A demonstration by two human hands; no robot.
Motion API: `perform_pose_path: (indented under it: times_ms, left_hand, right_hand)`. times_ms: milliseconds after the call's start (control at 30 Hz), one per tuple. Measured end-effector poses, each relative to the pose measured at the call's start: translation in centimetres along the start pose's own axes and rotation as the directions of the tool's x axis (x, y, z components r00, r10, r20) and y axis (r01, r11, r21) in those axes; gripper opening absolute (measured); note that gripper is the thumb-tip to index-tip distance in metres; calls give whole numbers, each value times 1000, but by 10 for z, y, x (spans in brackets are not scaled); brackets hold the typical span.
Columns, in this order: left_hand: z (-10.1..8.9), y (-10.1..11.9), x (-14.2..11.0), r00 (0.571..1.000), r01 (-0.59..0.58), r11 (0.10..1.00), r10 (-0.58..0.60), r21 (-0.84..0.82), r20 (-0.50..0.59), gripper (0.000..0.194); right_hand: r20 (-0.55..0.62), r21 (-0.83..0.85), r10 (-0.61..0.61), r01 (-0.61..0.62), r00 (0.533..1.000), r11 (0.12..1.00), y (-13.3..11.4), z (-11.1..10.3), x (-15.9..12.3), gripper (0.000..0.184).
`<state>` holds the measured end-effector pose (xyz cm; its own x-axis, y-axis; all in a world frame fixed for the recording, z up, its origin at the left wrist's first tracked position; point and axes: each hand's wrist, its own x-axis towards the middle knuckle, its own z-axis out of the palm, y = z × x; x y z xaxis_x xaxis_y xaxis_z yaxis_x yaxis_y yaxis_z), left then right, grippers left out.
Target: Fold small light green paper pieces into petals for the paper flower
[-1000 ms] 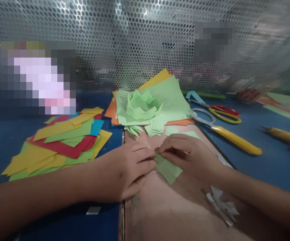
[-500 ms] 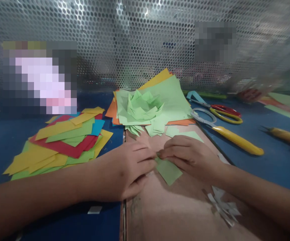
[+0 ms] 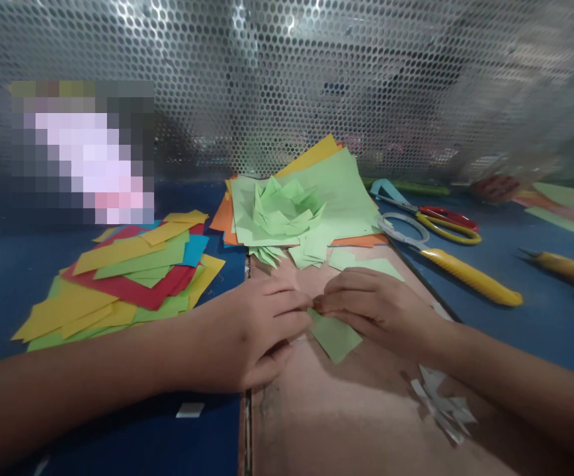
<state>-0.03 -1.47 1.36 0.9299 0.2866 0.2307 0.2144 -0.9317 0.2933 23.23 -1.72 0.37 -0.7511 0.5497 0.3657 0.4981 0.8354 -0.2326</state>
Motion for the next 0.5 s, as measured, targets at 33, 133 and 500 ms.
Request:
perform_pose_path:
  times_ms: [33,133,500]
  left_hand:
    - [0,0,0,1000,2,1000,-2,-2,0,24]
    - [0,-1,1,1000,-1,1000,0,-10,-2,23]
    - [-1,-1,0,1000,-5,1000,5,-24,-2,25]
  right_hand:
    - [5,-3,-2,2,1000,1000,0,0,0,26]
    - [17,-14,-14,15,1000,1000,0,-1,-1,27]
    - [-36,-40,21,-22,999,999,-2,-1,-1,21]
